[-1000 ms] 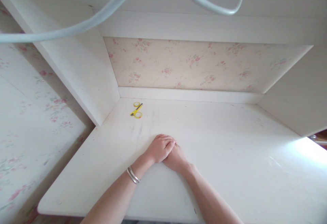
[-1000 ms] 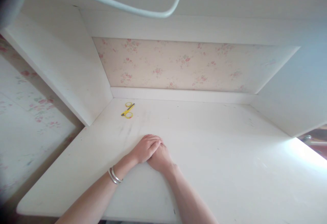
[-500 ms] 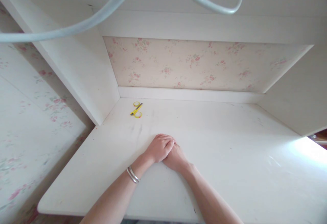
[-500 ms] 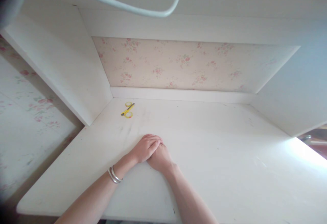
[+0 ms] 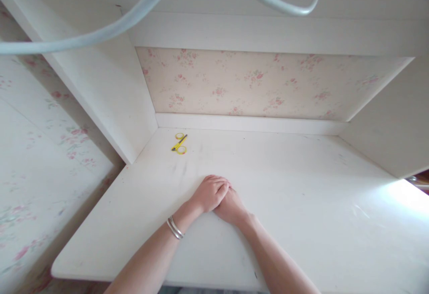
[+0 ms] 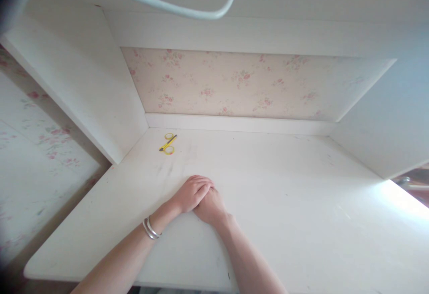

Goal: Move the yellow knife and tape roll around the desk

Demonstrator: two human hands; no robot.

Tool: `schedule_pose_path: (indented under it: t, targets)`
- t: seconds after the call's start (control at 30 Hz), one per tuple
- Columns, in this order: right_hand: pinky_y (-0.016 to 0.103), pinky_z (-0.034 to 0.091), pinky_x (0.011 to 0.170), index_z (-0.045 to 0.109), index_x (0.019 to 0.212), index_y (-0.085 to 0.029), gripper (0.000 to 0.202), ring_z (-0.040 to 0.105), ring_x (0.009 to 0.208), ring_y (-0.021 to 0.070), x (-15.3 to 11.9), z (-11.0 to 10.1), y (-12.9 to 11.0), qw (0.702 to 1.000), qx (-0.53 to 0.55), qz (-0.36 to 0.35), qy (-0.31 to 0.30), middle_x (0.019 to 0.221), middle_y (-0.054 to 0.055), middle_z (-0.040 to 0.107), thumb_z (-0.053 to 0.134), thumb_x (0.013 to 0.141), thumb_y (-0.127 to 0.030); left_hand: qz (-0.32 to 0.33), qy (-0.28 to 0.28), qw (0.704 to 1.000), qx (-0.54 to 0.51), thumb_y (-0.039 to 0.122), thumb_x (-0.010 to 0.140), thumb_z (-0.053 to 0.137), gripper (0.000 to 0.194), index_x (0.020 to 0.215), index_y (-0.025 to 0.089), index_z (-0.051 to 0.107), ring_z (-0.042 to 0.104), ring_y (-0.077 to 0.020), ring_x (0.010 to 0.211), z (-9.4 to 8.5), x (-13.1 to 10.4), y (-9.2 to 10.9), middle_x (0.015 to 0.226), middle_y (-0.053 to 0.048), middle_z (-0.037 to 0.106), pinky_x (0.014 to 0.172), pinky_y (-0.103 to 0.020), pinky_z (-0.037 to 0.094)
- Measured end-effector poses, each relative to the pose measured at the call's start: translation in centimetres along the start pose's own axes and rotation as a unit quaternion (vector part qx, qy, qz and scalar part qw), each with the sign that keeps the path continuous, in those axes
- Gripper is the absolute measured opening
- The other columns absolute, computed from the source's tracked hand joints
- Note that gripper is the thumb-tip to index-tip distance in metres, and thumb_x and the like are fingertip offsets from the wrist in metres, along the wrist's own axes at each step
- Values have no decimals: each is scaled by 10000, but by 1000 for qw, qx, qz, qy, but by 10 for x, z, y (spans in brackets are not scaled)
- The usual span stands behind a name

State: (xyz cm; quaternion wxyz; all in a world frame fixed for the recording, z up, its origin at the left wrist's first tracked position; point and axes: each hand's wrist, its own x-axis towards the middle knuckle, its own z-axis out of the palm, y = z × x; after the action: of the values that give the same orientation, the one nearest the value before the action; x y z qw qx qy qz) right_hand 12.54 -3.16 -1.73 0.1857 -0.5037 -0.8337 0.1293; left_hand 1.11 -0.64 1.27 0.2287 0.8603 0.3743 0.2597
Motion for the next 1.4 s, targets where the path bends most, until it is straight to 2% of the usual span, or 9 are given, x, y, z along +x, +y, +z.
schedule_pose_path:
  t: [1.4]
  targets:
    - [338, 394, 996, 498, 1292, -127, 467, 493, 1186, 233, 0, -1, 0, 1000, 2, -6, -3, 1283, 119, 552, 459, 829, -173, 6, 2, 1000, 9, 247, 958, 288, 388, 973, 212, 674, 582, -148, 1034, -1, 0, 1, 1056, -12, 688, 1007, -306, 357]
